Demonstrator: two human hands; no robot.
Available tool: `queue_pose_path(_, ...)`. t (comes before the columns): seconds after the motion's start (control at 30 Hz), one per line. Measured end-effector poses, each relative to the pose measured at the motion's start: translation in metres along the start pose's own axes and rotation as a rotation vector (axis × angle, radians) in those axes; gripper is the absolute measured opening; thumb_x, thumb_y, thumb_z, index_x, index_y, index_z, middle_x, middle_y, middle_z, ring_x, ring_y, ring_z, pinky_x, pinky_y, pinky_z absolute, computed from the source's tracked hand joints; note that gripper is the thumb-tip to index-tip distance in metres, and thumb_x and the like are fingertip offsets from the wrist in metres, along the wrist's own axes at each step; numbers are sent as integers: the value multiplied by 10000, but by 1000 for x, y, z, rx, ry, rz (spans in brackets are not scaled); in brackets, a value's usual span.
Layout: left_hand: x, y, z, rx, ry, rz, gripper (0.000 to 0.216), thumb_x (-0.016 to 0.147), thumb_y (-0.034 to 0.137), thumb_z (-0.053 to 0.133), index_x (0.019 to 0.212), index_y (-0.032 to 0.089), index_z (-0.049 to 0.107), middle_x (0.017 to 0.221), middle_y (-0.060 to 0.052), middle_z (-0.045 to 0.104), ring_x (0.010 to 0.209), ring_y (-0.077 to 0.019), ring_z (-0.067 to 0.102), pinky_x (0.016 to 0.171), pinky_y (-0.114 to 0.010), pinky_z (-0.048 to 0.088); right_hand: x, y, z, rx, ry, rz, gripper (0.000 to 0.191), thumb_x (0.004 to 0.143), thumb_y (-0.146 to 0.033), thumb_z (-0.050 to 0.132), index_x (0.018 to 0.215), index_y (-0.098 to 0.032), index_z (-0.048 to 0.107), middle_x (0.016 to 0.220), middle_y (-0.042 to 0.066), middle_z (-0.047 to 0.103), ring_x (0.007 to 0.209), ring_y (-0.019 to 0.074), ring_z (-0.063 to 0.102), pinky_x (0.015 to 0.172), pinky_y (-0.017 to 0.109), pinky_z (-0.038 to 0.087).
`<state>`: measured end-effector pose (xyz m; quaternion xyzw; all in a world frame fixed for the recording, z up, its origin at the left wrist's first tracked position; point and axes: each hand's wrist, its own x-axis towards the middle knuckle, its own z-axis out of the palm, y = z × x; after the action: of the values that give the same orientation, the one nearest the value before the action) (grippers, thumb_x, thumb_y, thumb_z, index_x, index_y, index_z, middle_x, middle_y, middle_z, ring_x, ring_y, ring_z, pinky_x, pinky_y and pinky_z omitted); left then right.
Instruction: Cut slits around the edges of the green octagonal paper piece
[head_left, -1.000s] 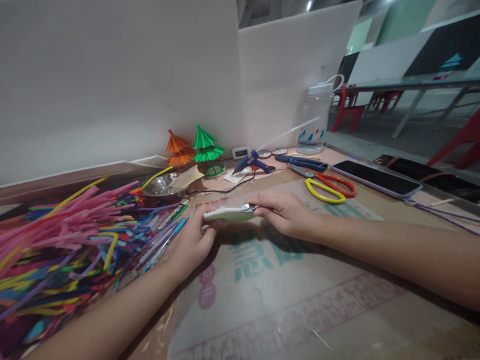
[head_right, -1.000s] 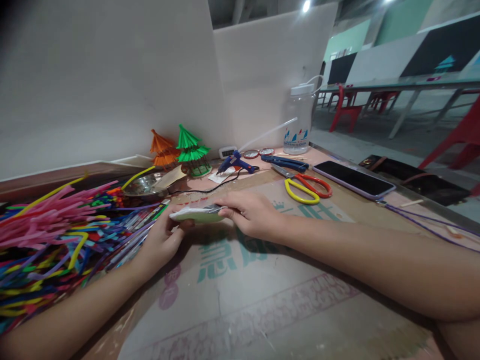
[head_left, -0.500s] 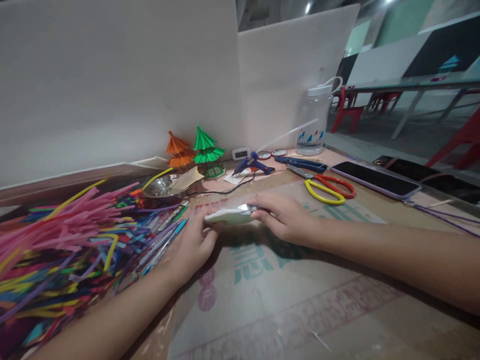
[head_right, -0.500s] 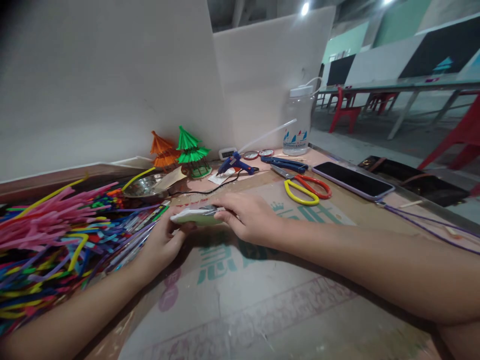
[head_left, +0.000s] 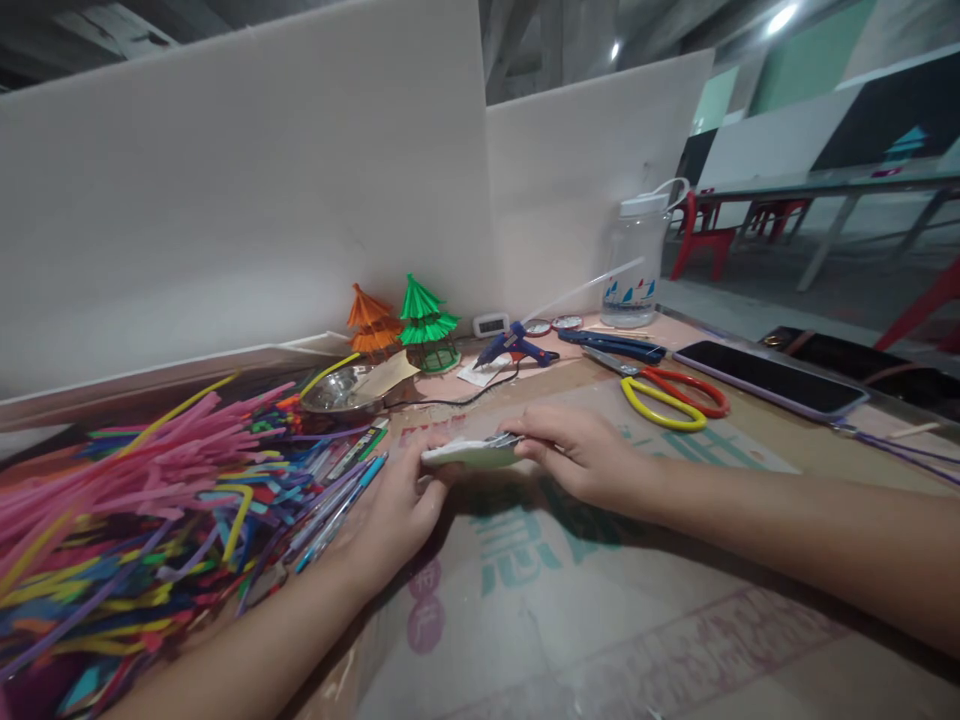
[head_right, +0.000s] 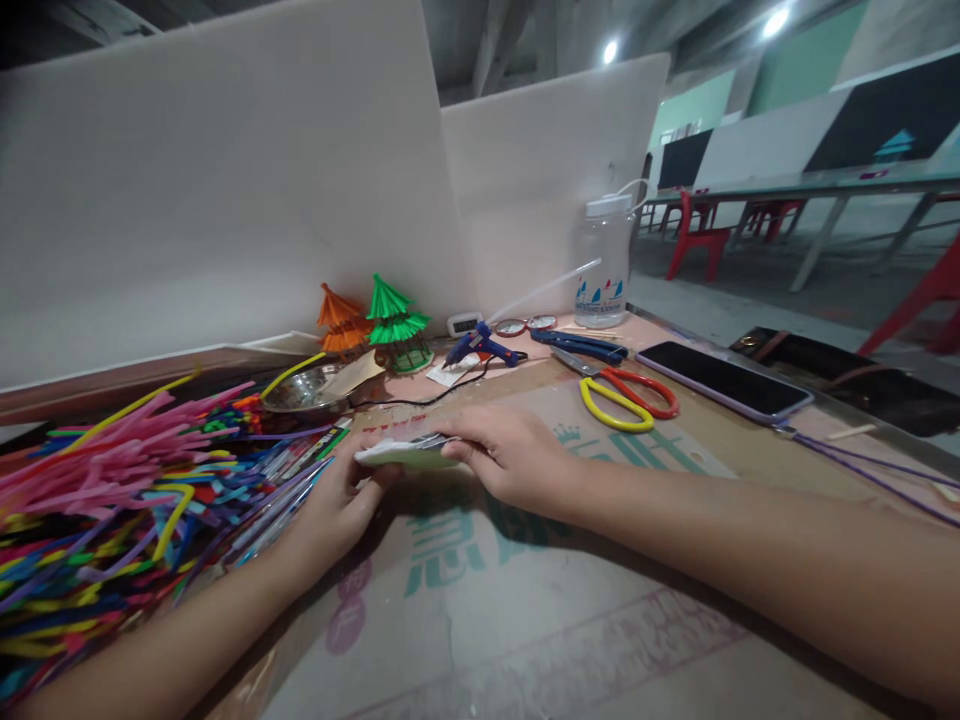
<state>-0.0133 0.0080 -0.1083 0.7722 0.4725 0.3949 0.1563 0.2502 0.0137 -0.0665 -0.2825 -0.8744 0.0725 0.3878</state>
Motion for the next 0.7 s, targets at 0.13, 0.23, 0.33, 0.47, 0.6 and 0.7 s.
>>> queue_pose_path(0.13,1,2,-1,-27,-27,-11,201,932,306,553,1105,225,616,1037,-59,679,954,-217,640,841,-323,502,0,-2,1,28,-6,36,275,997,-256,473,1101,-160,709,971,98,764,855,207,686,755,328,524)
queue_pose_path(0.23,2,5,-1,-92,-31,-29,222,950,339,544,1134,228,600,1088,-62,679,978,-213,641,845,-316,508,1,0,2,39,27,107,291,980,-271,494,1156,-151,692,1048,120,762,912,229,698,784,351,537)
queue_pose_path(0.33,4,5,1,-175,-25,-84,274,960,390,547,1179,229,572,1123,-61,671,1004,-207,644,866,-312,509,2,6,2,53,75,166,301,981,-304,497,1168,-172,691,1070,109,764,929,233,707,781,350,545)
queue_pose_path(0.47,6,4,3,-230,17,-114,333,947,430,567,1193,206,550,1138,-69,661,1033,-209,636,883,-311,509,3,15,3,78,138,185,308,982,-315,496,1182,-186,691,1092,96,764,952,230,711,801,348,555)
queue_pose_path(0.6,6,3,3,-227,30,-113,334,944,432,566,1183,200,555,1122,-66,656,1006,-206,636,856,-304,514,1,17,5,59,105,189,316,981,-318,493,1188,-191,696,1098,94,766,974,234,712,825,360,557)
queue_pose_path(0.7,5,2,2,-181,17,-110,303,952,421,559,1173,214,570,1084,-50,666,982,-202,636,854,-302,501,0,17,7,34,84,177,325,980,-318,488,1177,-177,704,1095,104,767,979,242,712,833,373,555)
